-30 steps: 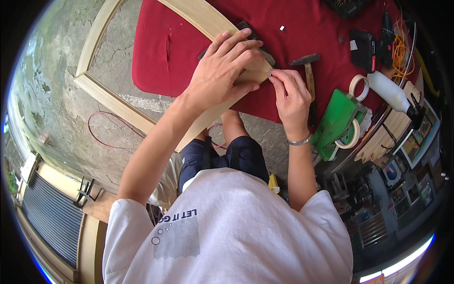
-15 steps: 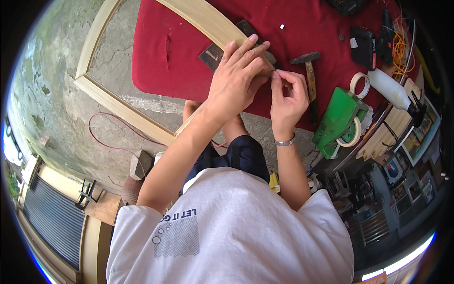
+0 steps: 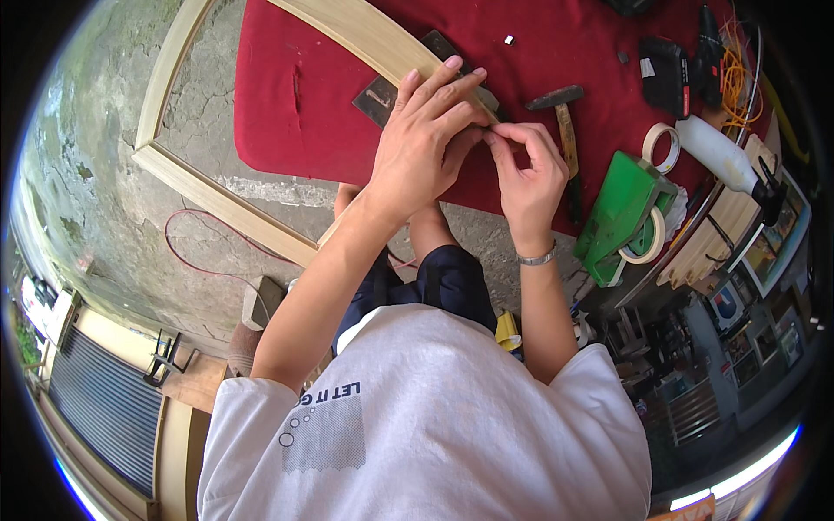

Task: The person assembles a wooden frame by joining pieces with nails and a hammer. They position the pieces, insert nails, and hammer them into place, repeating the process for each corner of the frame.

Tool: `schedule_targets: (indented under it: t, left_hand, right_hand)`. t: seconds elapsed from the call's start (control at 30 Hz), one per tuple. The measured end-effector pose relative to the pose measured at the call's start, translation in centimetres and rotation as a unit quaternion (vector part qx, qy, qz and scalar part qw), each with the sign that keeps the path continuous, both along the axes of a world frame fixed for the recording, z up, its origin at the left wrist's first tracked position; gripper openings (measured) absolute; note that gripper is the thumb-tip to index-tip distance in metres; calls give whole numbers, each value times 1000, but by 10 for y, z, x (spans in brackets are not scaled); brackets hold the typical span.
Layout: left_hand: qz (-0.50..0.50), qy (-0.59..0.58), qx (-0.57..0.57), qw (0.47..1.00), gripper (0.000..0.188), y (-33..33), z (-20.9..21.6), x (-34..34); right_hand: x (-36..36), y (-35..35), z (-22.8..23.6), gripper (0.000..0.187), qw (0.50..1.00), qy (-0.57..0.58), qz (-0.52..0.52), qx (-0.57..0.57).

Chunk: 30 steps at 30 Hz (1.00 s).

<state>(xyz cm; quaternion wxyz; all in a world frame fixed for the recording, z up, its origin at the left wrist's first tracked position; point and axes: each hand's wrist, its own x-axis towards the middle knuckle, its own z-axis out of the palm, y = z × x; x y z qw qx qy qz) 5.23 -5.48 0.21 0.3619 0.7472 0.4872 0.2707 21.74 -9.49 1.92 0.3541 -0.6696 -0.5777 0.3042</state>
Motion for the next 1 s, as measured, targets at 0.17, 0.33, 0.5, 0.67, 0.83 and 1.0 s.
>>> schedule_targets:
  t: [0.17, 0.33, 0.5, 0.67, 0.83, 1.0]
  left_hand:
    - [2, -2, 1, 1000, 14, 1, 1, 1]
    - [5, 1, -4, 1000, 14, 0, 1, 0]
    - [8, -15, -8, 1000, 16, 0, 0, -1]
    - [1, -8, 2, 1000, 16, 1, -1, -2]
    - [-34, 9, -7, 999, 33, 7, 4, -8]
    - [-57, 58, 26, 996, 52, 9, -1, -15]
  right_hand:
    - [6, 7, -1, 16, 999, -18, 30, 26]
    - [5, 4, 0, 20, 998, -37, 50, 33]
    - [6, 4, -4, 20, 994, -58, 59, 66]
    - [9, 5, -4, 19, 994, -51, 71, 58]
    - [17, 12, -5, 18, 997, 5, 79, 23]
    - [24, 20, -5, 19, 993, 9, 114, 39]
